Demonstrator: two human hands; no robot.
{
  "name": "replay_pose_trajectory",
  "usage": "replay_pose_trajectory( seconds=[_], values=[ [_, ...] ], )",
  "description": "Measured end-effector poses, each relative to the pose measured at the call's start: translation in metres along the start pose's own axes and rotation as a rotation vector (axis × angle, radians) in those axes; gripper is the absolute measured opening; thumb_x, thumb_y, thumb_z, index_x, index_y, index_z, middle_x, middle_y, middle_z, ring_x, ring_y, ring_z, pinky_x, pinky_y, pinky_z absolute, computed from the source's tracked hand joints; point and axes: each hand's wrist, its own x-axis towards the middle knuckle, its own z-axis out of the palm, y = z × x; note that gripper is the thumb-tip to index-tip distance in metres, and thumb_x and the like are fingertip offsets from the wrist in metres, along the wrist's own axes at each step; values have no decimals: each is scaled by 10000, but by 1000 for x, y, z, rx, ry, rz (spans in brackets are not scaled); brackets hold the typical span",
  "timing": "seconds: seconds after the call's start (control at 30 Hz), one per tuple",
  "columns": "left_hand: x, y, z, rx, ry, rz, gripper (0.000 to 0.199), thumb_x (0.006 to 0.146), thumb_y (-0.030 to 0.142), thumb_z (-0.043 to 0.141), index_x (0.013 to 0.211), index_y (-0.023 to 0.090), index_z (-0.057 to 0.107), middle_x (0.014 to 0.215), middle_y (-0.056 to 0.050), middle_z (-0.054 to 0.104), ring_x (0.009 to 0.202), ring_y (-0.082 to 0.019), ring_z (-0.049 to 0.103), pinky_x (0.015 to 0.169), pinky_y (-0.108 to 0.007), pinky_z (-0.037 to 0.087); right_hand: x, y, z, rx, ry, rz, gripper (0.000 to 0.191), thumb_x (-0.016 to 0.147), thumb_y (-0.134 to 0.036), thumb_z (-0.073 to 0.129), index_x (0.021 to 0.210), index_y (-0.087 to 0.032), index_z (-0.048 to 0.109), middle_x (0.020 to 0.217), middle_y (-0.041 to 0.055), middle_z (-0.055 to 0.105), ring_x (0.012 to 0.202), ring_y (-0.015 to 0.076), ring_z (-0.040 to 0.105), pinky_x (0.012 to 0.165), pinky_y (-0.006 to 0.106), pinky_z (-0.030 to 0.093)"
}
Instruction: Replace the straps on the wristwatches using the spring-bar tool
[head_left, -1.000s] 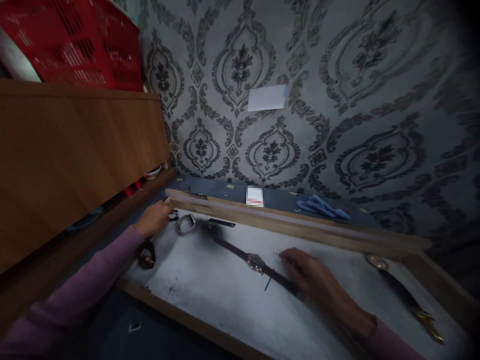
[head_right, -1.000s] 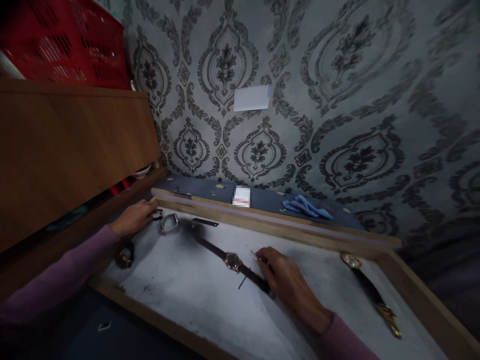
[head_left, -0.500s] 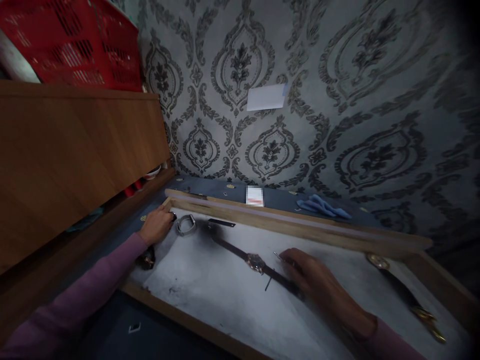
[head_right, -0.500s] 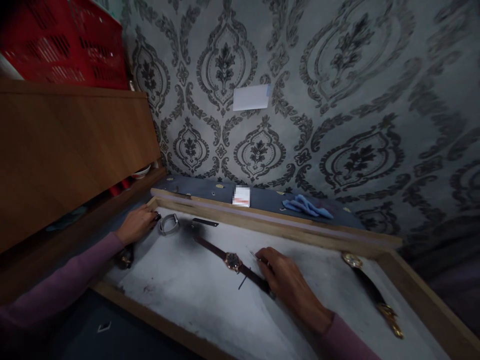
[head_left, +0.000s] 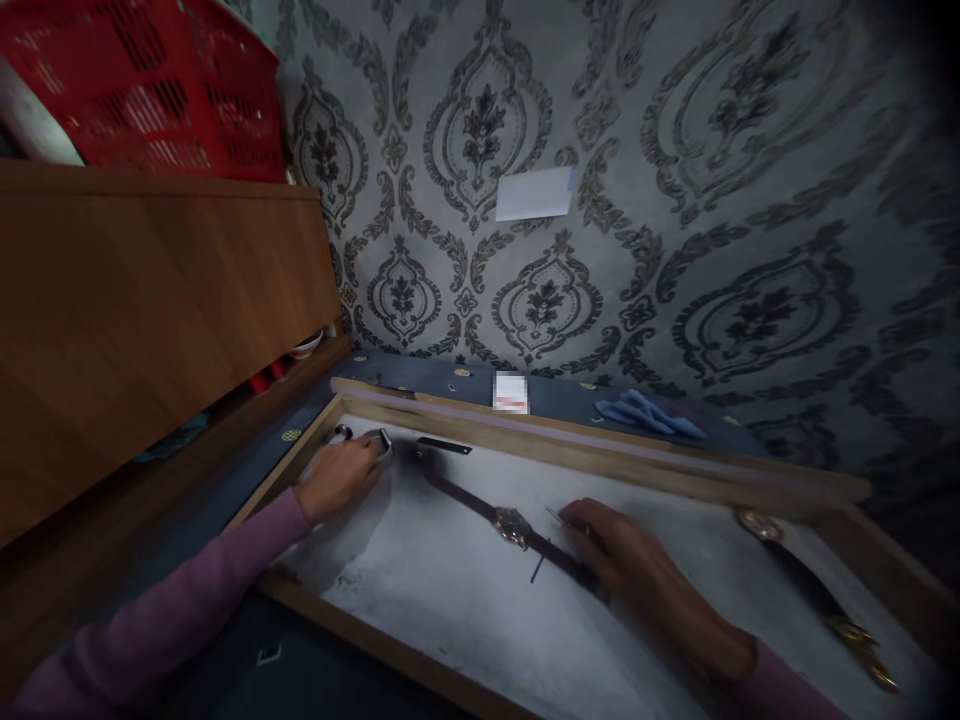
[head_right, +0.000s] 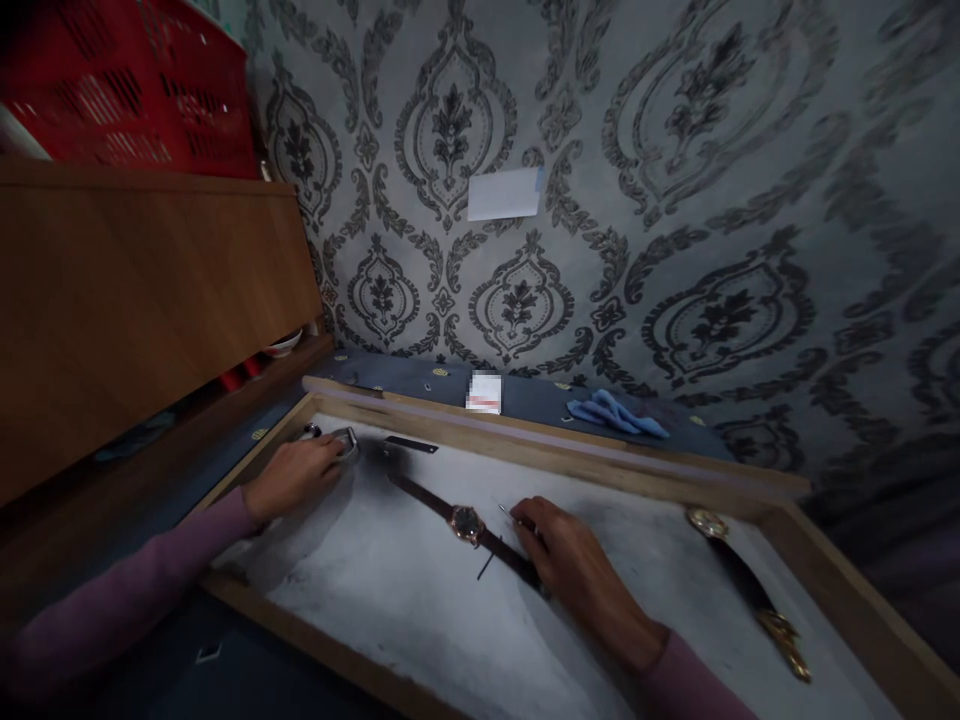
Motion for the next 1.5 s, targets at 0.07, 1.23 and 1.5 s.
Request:
replay_pose_trajectory(
  seconds=[0.07, 1.23, 1.5],
  values=[
    [1, 6, 3, 19, -7, 4, 188, 930, 171, 414, 1000, 157, 588, 1040, -108, 665, 906, -251, 669, 695, -320, 492, 0, 1, 1, -1, -6, 3, 225, 875, -261, 404, 778, -203, 598, 788, 87, 700, 690, 225, 665, 630, 315, 492],
    [40, 98, 25, -201, 101, 284, 514, 935, 498, 484, 1266, 104, 480, 1421, -222, 466, 1337, -376, 410, 1057, -514, 354, 0, 4, 14, -16, -131, 21, 269, 919, -276, 356, 781, -195, 573, 843, 105, 671, 760, 231, 635, 707, 357, 487],
    [42, 98, 26, -213, 88, 259, 564, 932, 526, 469, 1291, 92, 475, 1434, -232, 448, 1339, -386, 396, 1035, -552, 352, 1, 0, 12, -13, -89, 6, 265, 910, -278, 388, 761, -200, 594, 795, 90, 675, 724, 230, 652, 681, 343, 490]
  ],
)
